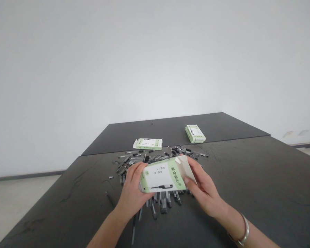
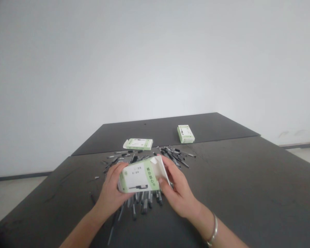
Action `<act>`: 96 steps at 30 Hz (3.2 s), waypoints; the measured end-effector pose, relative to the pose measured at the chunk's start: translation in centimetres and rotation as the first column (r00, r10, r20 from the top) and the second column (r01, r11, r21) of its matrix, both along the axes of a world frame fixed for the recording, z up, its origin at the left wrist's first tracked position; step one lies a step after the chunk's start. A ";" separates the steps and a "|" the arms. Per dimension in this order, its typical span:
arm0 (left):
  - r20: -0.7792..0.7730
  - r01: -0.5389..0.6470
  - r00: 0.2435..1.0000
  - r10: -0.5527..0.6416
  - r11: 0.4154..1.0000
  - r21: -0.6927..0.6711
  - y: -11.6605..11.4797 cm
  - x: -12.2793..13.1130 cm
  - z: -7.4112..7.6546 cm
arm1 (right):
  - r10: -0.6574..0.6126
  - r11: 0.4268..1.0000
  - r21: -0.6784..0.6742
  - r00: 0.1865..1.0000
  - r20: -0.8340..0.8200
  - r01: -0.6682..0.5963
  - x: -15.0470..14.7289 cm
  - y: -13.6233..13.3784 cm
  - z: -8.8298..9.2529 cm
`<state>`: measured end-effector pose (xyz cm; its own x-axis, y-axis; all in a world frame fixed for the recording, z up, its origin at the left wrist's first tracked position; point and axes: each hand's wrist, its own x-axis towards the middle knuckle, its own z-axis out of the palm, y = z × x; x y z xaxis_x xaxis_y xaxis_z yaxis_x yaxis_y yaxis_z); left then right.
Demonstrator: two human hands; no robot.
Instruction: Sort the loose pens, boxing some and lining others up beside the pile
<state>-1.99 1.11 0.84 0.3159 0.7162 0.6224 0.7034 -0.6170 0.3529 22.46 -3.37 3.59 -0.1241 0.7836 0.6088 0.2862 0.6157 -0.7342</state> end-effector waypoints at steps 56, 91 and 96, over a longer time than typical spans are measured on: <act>-0.084 0.048 0.995 -0.046 0.998 0.027 -0.3 0.2 0.5 | -0.092 0.972 -0.215 0.996 0.019 0.093 -0.6 0.1 -0.2; -0.118 0.046 0.992 -0.036 0.996 0.078 -1.1 0.9 0.4 | -0.036 0.978 -0.197 0.981 0.192 0.074 -1.1 0.0 -0.8; -0.140 0.042 0.990 -0.027 0.994 0.103 -0.9 0.8 0.4 | -0.028 0.964 -0.259 0.990 0.135 0.062 -1.1 0.0 -0.6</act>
<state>-1.14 0.21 1.26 0.4271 0.6362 0.6425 0.7186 -0.6701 0.1859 21.33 -3.33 2.95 -0.1485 0.9201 0.3624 0.4119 0.3907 -0.8232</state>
